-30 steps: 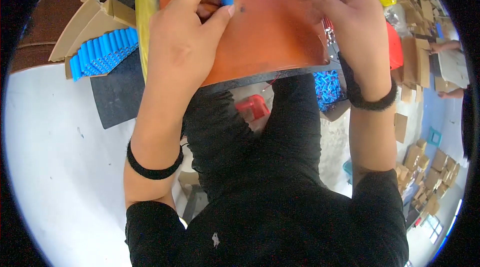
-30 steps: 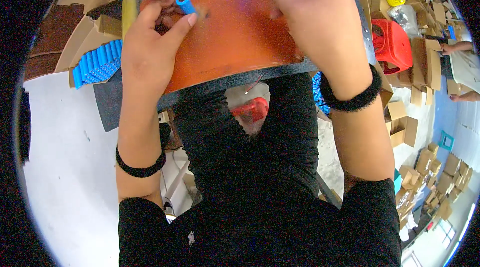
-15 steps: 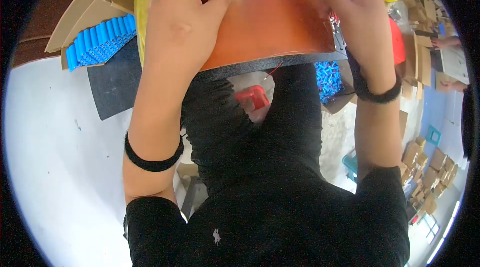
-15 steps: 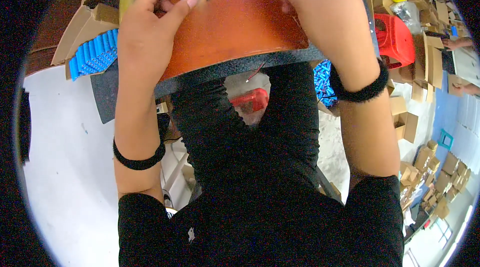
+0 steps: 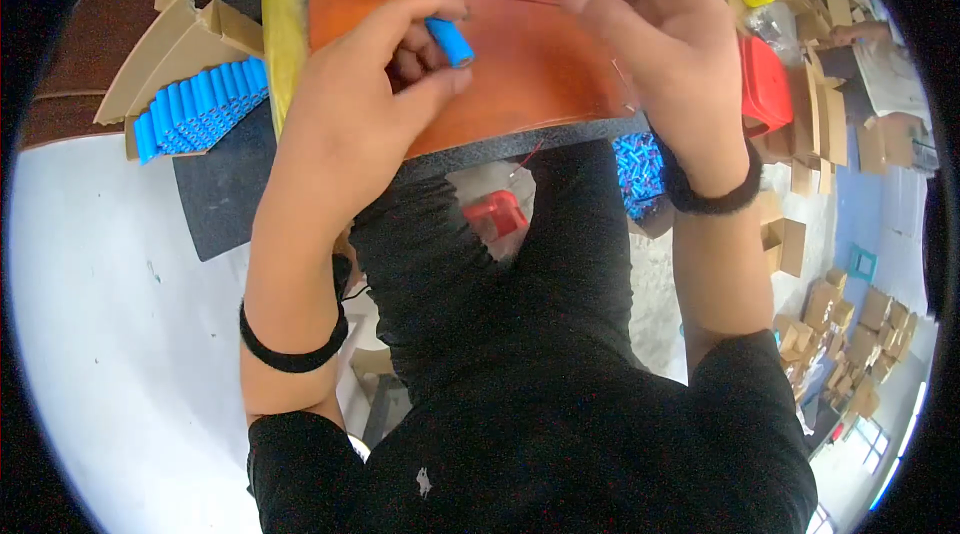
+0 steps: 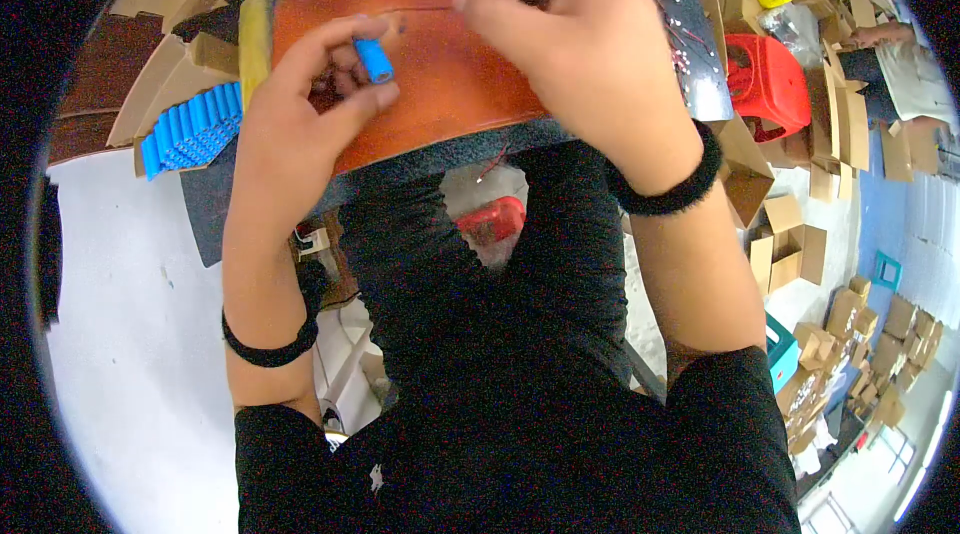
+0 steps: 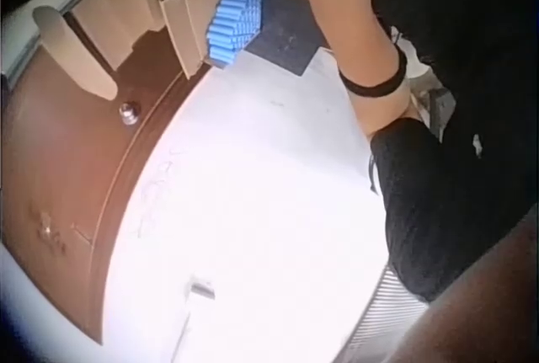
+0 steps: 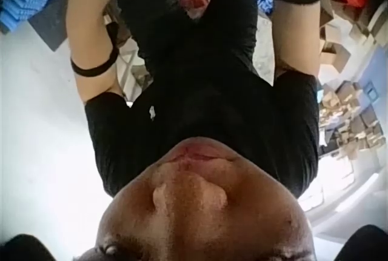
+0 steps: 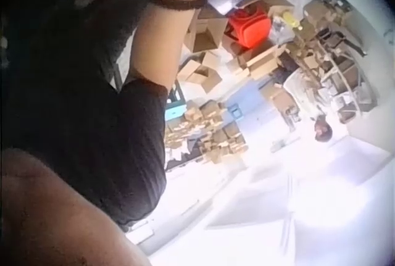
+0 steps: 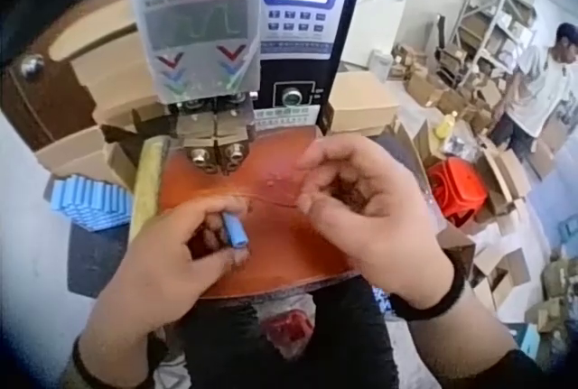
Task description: Using a spot welding machine to connect battery cells and assemble a battery pack.
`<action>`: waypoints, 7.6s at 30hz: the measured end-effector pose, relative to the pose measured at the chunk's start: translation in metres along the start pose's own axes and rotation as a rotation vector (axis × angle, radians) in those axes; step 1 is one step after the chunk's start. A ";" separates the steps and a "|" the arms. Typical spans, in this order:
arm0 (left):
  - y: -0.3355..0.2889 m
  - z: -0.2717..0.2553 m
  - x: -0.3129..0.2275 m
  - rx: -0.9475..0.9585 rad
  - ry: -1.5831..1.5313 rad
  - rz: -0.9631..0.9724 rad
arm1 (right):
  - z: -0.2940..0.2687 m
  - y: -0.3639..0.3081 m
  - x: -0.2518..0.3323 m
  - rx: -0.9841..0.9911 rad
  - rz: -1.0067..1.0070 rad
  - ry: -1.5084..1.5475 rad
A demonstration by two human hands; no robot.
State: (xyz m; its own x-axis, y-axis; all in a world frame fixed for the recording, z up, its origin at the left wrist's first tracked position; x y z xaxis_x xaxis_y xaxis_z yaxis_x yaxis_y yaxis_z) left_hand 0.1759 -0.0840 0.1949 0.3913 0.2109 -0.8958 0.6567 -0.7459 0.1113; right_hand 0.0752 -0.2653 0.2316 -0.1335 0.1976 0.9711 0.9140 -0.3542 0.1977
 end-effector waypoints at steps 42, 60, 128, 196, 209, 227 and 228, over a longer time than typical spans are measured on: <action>0.001 -0.002 -0.014 -0.082 0.227 0.117 | 0.003 0.005 0.004 0.130 -0.213 -0.291; -0.040 -0.159 0.060 -0.012 1.638 -0.062 | -0.255 -0.219 -0.158 -0.094 0.401 -1.206; -0.001 0.022 -0.010 -0.138 0.229 0.160 | -0.132 -0.018 -0.103 -0.010 0.086 -1.238; 0.024 0.002 0.007 -0.217 0.121 -0.038 | -0.009 -0.011 -0.062 -0.298 -0.525 -0.528; 0.026 0.003 0.011 -0.221 0.194 0.005 | -0.006 -0.008 -0.065 -0.392 -0.547 -0.440; 0.024 0.005 0.001 -0.277 0.335 0.024 | -0.006 -0.011 -0.062 -0.311 -0.461 -0.544; 0.022 0.005 0.003 -0.263 0.325 0.040 | -0.007 -0.011 -0.060 -0.316 -0.470 -0.550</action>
State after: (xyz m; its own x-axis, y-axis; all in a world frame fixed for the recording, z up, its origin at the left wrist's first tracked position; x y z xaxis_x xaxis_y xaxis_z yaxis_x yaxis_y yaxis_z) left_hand 0.1885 -0.1031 0.1926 0.5748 0.4048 -0.7112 0.7628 -0.5798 0.2864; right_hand 0.0709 -0.2798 0.1723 -0.1951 0.7854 0.5875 0.6454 -0.3482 0.6799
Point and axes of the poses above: each hand's wrist, its own y-axis towards the middle knuckle, its own z-axis out of the palm, x = y × z, the point moved 1 cm from there along y, towards the middle knuckle, and after that the axes turned 4 degrees about x, right-handed, at the moved point
